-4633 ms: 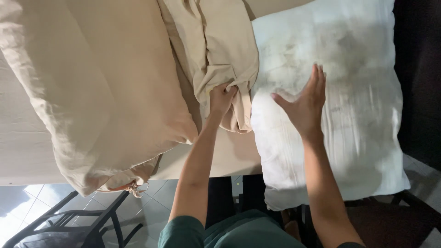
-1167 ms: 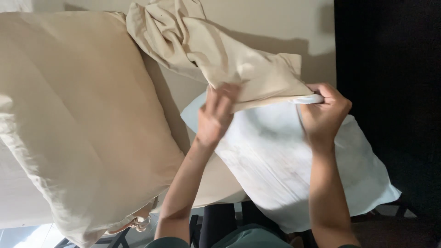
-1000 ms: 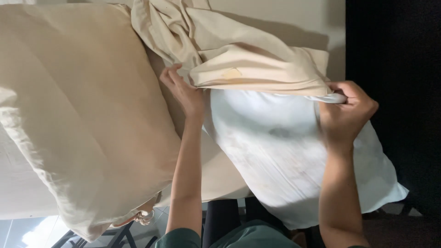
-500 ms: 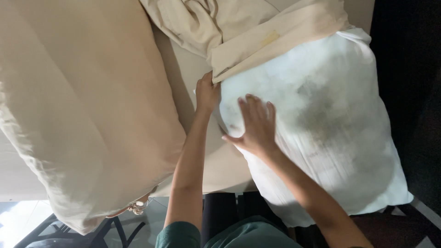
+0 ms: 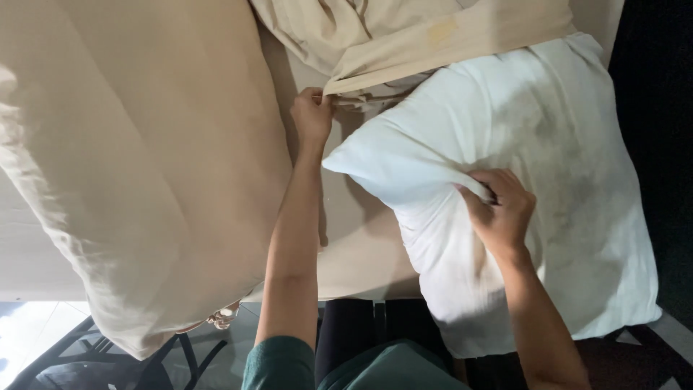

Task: The person picks up a beige pillowcase from the floor and unfolds it. They then insert a white pillow into the pillowcase, pulling the fabric over the pillow and adjusting the corners to fit it properly.

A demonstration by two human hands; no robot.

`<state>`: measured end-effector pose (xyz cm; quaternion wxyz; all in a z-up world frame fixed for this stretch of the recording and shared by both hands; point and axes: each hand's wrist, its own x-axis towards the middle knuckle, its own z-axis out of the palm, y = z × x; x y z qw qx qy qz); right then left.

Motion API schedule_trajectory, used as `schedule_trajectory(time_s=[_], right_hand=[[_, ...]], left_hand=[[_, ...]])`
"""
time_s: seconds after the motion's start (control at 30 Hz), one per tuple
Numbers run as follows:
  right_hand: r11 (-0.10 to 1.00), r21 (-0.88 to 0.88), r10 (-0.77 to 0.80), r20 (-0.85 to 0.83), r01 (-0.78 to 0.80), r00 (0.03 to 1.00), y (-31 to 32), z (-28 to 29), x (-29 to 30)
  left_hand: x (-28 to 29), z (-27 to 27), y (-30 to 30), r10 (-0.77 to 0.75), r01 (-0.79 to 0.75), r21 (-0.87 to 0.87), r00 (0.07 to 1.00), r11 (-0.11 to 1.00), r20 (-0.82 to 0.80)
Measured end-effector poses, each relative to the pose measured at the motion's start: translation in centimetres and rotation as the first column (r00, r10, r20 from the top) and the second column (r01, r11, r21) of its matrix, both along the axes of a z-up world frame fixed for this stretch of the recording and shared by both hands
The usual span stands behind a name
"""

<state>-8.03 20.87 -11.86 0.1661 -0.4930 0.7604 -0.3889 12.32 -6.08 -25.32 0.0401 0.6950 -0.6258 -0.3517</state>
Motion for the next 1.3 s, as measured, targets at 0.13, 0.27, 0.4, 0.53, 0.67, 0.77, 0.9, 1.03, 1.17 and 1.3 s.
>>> schedule_trajectory(time_s=[0.13, 0.27, 0.4, 0.53, 0.67, 0.77, 0.9, 1.03, 1.17, 1.3], right_hand=[[0.982, 0.004, -0.186, 0.148, 0.187, 0.971, 0.6, 1.3, -0.8], [0.958, -0.024, -0.276, 0.178, 0.285, 0.944, -0.4, 3.2, -0.3], [0.959, -0.022, -0.274, 0.201, 0.284, 0.94, -1.5, 2.6, -0.3], [0.992, -0.122, 0.008, -0.076, -0.017, 0.997, -5.6, 6.0, 3.2], [0.98, -0.195, -0.057, -0.503, -0.049, 0.863, -5.4, 2.2, 3.0], [0.976, -0.216, -0.109, -0.438, 0.013, 0.892, -4.7, 0.6, 3.0], [0.938, -0.231, -0.335, -0.424, 0.257, 0.841, -7.3, 2.7, 4.1], [0.997, -0.039, -0.078, -0.139, 0.073, 0.987, -5.5, 3.8, 3.3], [0.971, 0.071, 0.204, 0.265, -0.23, 0.942, -3.7, 5.1, 1.6], [0.781, 0.586, -0.027, -0.313, 0.216, 0.949, 7.9, 4.7, -3.9]], left_hand=[[-1.2, -0.7, 2.6, 0.474, -0.262, 0.396, 0.428, 0.88, -0.77], [-2.9, 4.8, 5.7, 0.597, -0.257, 0.559, 0.098, 0.788, -0.796], [-3.3, 9.7, 8.5, 0.425, -0.053, 0.422, 0.076, 0.905, -0.902], [-5.5, 15.7, 9.9, 0.23, -0.07, 0.219, 0.269, 0.973, -0.935], [-4.8, 15.4, 11.4, 0.121, -0.025, 0.121, 0.36, 0.992, -0.925], [-5.9, 18.9, 11.4, -0.362, 0.022, -0.407, 0.504, 0.913, -0.784], [-8.8, 22.3, 10.8, -0.773, 0.138, -0.831, 0.472, 0.539, -0.424], [-8.1, 19.9, 14.5, -0.687, 0.142, -0.748, 0.533, 0.649, -0.494], [-3.0, 14.4, 15.7, -0.242, 0.025, -0.359, 0.783, 0.933, -0.574], [0.2, 12.8, 15.1, -0.313, 0.2, -0.294, 0.854, 0.935, -0.415]])
